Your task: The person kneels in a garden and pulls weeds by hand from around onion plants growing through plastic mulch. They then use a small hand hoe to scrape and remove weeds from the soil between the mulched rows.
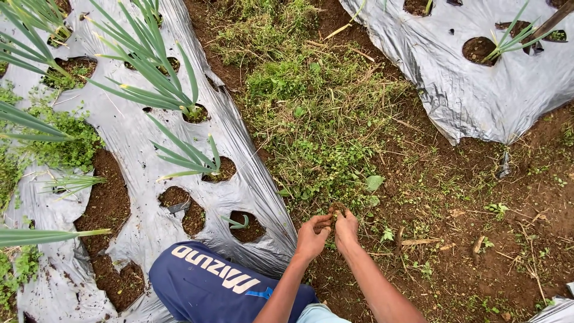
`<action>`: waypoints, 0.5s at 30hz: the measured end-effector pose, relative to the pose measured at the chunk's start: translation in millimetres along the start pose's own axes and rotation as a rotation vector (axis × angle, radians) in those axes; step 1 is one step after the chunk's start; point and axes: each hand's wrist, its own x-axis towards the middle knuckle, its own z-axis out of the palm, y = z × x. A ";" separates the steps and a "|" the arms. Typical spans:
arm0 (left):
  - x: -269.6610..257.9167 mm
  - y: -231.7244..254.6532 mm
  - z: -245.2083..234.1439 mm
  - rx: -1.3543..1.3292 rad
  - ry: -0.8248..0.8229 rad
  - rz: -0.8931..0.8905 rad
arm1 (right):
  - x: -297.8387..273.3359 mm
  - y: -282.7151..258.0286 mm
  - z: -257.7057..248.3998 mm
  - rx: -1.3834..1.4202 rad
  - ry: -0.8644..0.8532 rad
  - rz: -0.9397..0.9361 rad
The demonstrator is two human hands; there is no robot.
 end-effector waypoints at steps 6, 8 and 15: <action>-4.0 -1.3 -12.0 -0.016 0.027 -0.024 | 101.4 102.2 -12.2 0.015 -0.031 -0.051; -2.5 -5.4 -14.3 -0.021 0.034 -0.026 | 56.6 59.3 1.6 -0.004 -0.037 -0.079; -2.3 3.9 -7.7 -0.025 0.065 -0.046 | 24.5 17.6 6.2 -0.071 -0.023 -0.148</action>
